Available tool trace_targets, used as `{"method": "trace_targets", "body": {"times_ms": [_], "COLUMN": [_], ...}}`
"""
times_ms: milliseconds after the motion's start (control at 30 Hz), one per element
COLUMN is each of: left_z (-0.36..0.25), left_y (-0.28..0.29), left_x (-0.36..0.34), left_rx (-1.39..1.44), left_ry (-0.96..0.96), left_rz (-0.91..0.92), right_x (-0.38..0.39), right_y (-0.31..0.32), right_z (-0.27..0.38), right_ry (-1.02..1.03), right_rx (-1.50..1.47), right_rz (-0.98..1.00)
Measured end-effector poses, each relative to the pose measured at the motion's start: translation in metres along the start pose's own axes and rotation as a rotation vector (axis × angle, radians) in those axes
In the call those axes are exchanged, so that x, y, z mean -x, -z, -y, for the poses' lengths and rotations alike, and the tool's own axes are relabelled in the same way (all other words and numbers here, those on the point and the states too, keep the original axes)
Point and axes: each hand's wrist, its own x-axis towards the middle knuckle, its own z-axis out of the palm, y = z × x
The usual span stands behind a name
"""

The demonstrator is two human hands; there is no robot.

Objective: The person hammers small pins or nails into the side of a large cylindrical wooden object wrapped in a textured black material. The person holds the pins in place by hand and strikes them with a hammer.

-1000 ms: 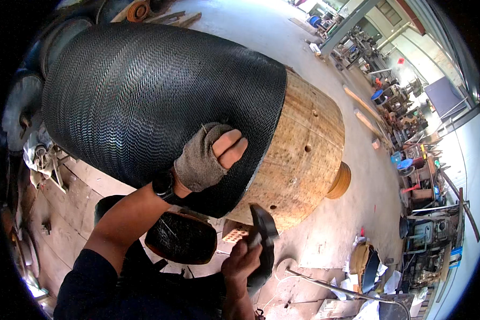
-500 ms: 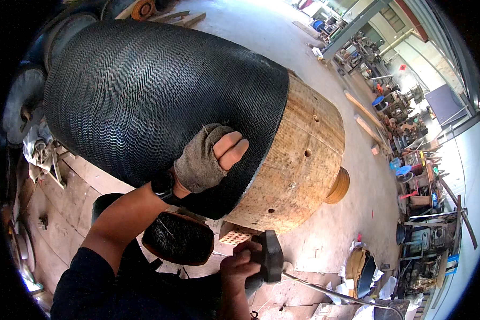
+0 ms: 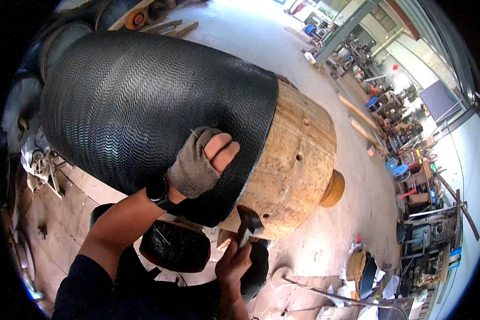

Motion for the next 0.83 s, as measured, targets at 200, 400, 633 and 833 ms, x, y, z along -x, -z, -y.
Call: {"method": "trace_targets", "body": {"times_ms": [200, 400, 633, 833], "left_z": [0.006, 0.007, 0.011, -0.033], "left_y": [-0.002, 0.0, 0.002, -0.014], "left_x": [-0.007, -0.025, -0.04, 0.014], "left_rx": [-0.076, -0.113, -0.237, 0.149], "left_ry": [-0.013, 0.015, 0.005, -0.044], "left_rz": [-0.023, 0.05, 0.061, -0.116], "right_x": [-0.018, -0.011, -0.017, 0.005], "right_y": [-0.007, 0.011, -0.005, 0.007], "right_z": [-0.001, 0.019, -0.023, -0.024], "right_ry": [0.156, 0.091, 0.073, -0.106], "right_rx": [0.219, -0.292, 0.112, -0.103], "right_rz": [-0.052, -0.072, 0.024, 0.101]}}
